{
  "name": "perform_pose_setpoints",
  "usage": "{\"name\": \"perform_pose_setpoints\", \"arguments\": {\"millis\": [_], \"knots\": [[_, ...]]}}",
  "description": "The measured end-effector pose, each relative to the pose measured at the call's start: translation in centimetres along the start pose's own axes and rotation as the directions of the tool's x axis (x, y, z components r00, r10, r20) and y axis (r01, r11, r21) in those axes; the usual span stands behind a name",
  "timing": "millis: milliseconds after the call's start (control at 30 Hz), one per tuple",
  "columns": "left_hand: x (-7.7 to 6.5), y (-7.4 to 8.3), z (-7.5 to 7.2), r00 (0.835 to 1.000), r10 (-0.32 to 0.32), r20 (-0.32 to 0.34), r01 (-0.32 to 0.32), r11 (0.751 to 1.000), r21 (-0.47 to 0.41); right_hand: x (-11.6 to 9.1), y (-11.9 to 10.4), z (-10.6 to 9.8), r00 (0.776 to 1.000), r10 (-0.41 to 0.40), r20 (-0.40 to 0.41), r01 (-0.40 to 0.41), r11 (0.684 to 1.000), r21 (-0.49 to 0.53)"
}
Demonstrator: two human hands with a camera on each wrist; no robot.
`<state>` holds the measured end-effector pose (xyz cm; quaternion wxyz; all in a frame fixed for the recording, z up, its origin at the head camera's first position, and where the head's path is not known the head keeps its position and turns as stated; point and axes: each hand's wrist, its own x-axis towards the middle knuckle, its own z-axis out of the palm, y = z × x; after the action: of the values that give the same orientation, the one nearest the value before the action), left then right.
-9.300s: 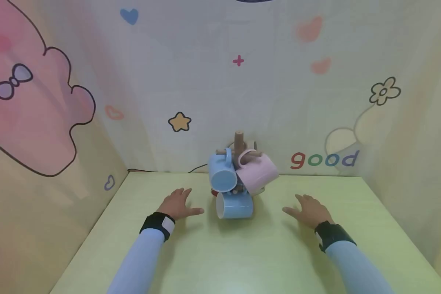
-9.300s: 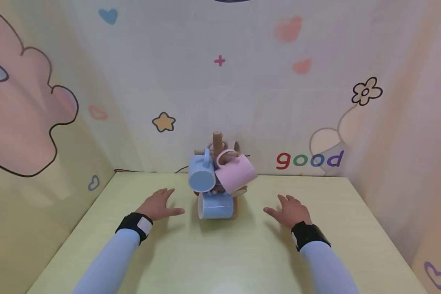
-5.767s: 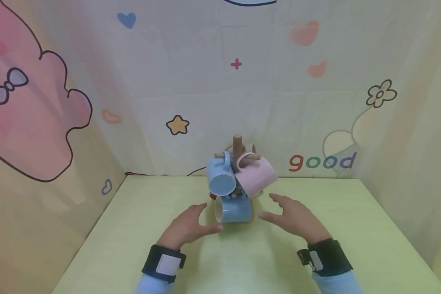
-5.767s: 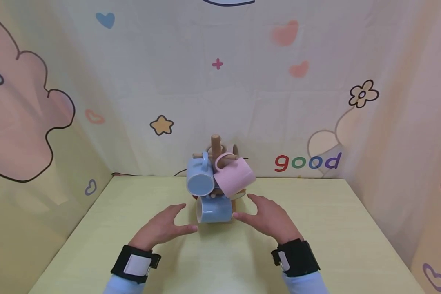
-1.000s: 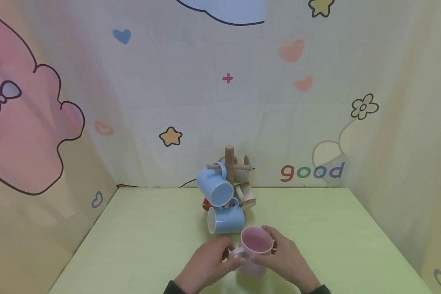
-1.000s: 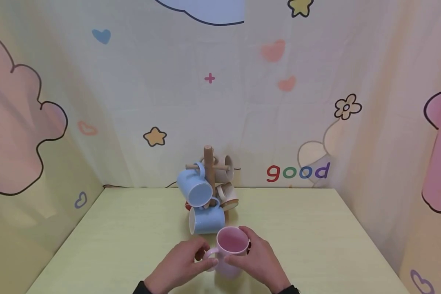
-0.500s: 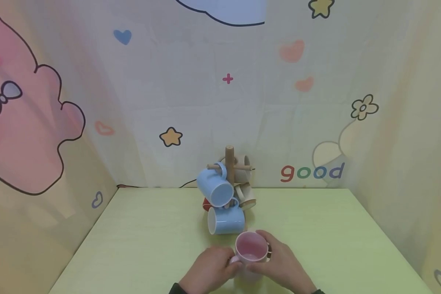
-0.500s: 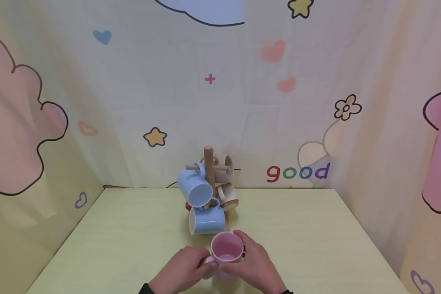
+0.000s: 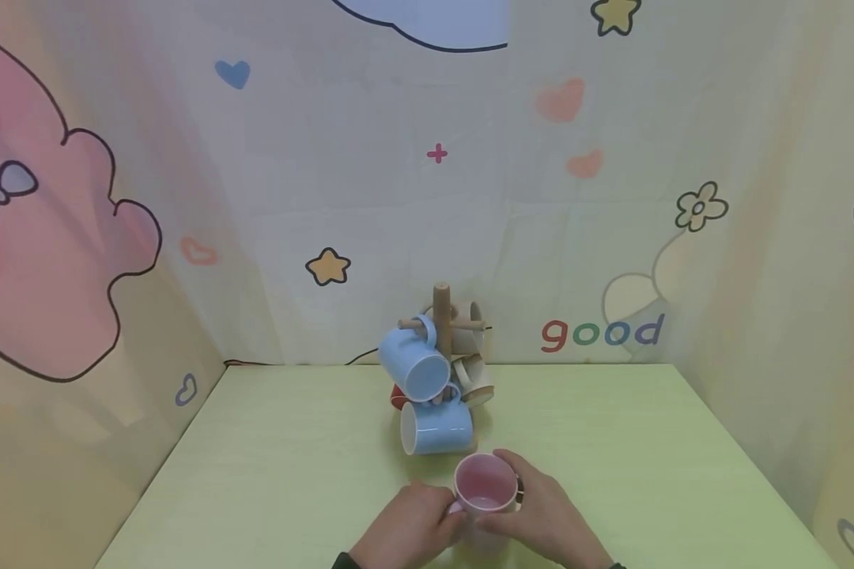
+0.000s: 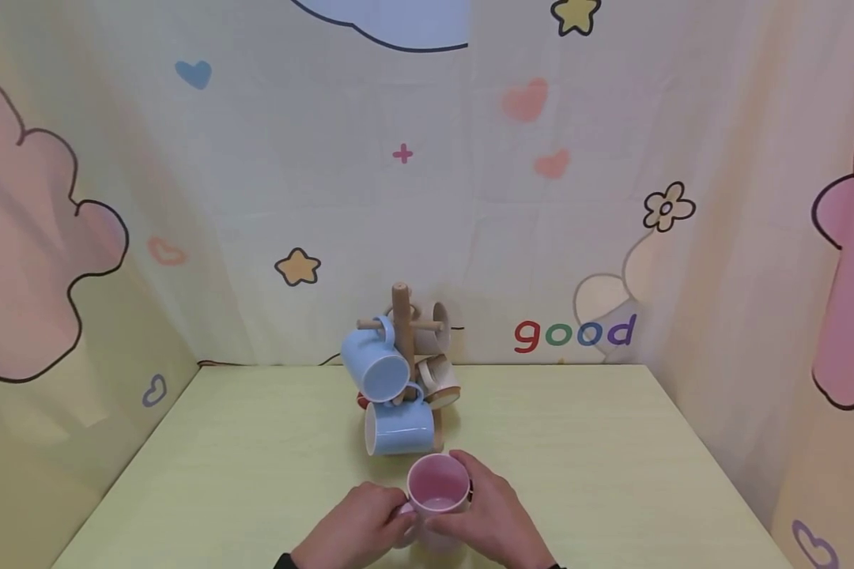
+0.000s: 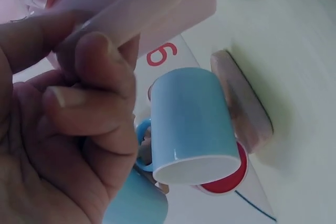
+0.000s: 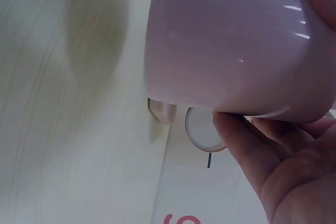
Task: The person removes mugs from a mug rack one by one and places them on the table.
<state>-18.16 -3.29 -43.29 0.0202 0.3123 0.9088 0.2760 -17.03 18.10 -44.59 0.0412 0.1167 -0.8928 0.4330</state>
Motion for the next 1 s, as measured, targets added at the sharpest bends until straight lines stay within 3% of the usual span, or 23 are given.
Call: {"name": "perform_pose_setpoints", "arguments": {"millis": [533,1000], "knots": [[-0.3,-0.2,0.2,0.998,-0.054,-0.026,0.052,0.995,-0.083,-0.2,-0.2,-0.3,0.998,0.014,0.059,-0.016,0.999,0.029],[-0.8,-1.0,0.4,0.997,-0.067,-0.041,0.063,0.993,-0.102,-0.3,0.2,0.0,0.995,-0.044,0.095,0.037,0.997,0.07]]}}
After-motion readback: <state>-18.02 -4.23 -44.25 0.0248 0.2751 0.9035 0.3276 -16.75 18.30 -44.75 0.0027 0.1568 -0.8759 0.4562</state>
